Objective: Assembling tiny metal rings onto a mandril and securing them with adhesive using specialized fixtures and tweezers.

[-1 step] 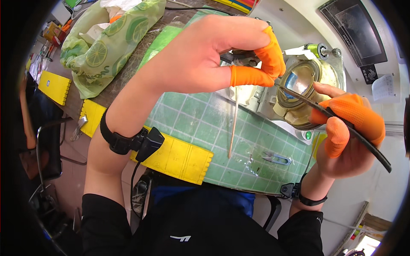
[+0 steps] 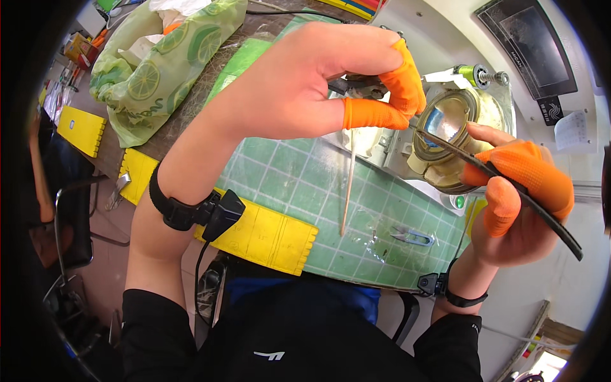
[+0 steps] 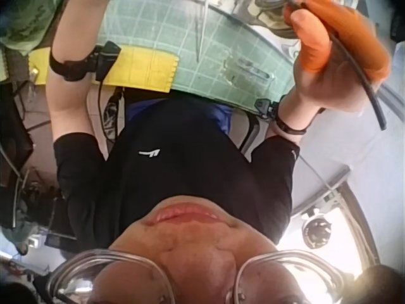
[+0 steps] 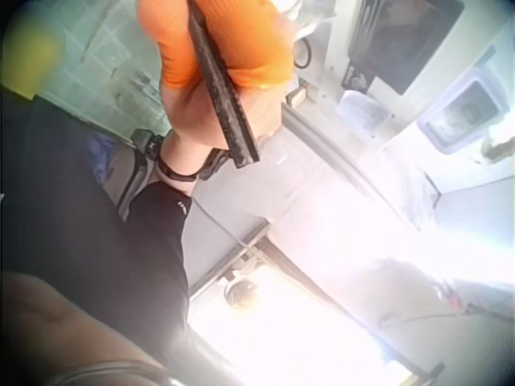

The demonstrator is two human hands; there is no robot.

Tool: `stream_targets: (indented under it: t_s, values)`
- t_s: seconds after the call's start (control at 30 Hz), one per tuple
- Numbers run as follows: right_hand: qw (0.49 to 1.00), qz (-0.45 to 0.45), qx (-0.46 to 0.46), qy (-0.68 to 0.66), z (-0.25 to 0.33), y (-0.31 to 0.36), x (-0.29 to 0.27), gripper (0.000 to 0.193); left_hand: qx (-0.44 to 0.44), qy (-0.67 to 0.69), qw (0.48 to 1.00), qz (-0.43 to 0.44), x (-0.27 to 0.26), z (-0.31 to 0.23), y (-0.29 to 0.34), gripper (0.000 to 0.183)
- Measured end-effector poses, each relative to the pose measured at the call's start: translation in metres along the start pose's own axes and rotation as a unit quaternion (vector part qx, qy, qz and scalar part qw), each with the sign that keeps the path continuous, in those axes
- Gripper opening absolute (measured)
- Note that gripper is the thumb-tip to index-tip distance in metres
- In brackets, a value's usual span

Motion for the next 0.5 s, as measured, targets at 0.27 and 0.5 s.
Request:
stream_targets:
  t_s: [0.27, 0.5]
  values:
    - [0.998, 0.047, -0.028, 0.036, 0.008, -0.004, -0.008, 0.034, 0.013, -0.003, 1.000, 0.003, 0.002, -0.001, -0.001, 0.017]
    - [0.995, 0.000, 0.016, 0.101, 0.037, -0.008, -0.082, 0.034, 0.022, -0.008, 1.000, -0.001, 0.001, -0.002, -0.001, 0.016]
Point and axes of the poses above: each hand's wrist, its own y-axis away from the middle knuckle, its own x-axis out of the palm, z = x × y, the point moved 3 cm from there along -y, towards the middle knuckle, and after that the axes turned 6 degrees about -x, right-handed, at the moved point
